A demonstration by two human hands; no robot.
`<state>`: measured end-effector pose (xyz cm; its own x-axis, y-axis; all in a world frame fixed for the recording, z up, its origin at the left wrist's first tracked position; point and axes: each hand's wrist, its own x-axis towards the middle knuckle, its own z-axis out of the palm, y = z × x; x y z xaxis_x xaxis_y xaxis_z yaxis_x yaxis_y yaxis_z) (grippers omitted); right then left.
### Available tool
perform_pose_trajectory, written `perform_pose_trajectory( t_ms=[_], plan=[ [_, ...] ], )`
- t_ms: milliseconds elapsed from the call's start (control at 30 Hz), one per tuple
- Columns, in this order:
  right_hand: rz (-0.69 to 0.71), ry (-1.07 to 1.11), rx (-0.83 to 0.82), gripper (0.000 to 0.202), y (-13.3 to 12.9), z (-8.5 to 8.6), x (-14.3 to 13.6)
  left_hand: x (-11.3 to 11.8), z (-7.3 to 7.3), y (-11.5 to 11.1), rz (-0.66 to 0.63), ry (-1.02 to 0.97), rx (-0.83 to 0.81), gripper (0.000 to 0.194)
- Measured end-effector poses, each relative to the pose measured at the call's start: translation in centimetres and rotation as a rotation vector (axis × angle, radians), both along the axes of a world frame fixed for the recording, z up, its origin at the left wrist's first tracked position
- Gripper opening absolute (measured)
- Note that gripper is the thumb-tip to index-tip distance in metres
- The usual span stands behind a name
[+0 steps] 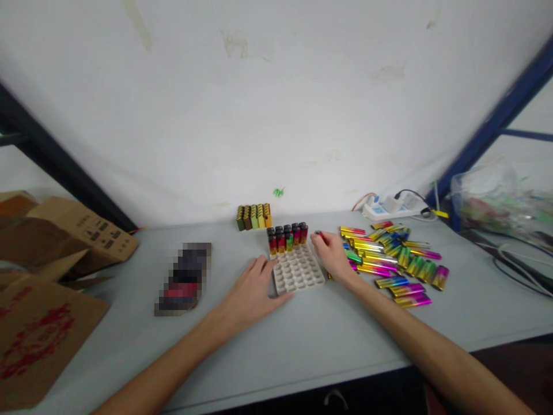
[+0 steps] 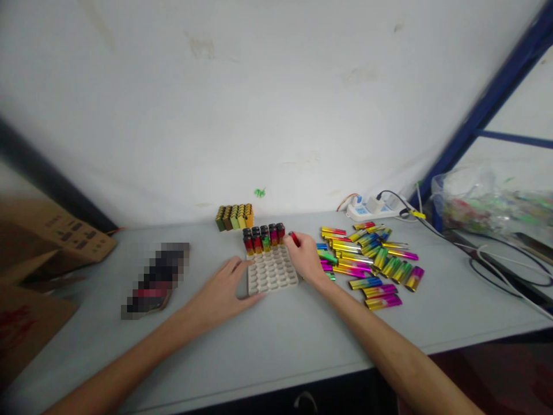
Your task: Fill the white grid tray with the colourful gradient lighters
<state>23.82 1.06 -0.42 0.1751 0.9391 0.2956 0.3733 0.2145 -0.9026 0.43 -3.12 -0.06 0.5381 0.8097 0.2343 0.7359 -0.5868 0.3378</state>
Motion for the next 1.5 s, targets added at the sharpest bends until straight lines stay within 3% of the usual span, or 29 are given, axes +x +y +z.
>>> perform_pose_trajectory(
  t_ms=[267,467,700,900,1167,1333,1500],
  plan=[
    [0.01,-0.056,0.003,0.043,-0.1,0.1,-0.1,-0.4,-0.7,0.9,-0.029,-0.103,-0.04,0.062],
    [0.25,0.048,0.007,0.043,-0.2,0.7,0.2,-0.3,-1.1,1.1,-0.015,-0.083,0.031,0.067],
    [0.23,-0.403,0.229,0.043,-0.3,1.7,1.3,-0.1,-0.6,1.2,0.001,-0.019,0.045,0.067],
    [0.19,-0.561,0.193,0.036,-0.1,1.3,1.7,-0.4,-1.0,1.5,0.013,-0.061,-0.003,0.073],
    [0.244,-0.756,0.115,0.02,0.5,1.6,1.9,-0.9,-1.7,2.3,-0.035,-0.104,0.004,0.072],
    [0.28,-0.87,0.055,0.021,0.9,1.6,1.5,-0.9,-1.8,2.5,-0.028,-0.103,-0.016,0.074],
    [0.19,-1.111,0.145,0.028,0.6,1.8,0.3,-0.9,-1.8,2.7,-0.033,-0.097,-0.003,0.075]
  ],
)
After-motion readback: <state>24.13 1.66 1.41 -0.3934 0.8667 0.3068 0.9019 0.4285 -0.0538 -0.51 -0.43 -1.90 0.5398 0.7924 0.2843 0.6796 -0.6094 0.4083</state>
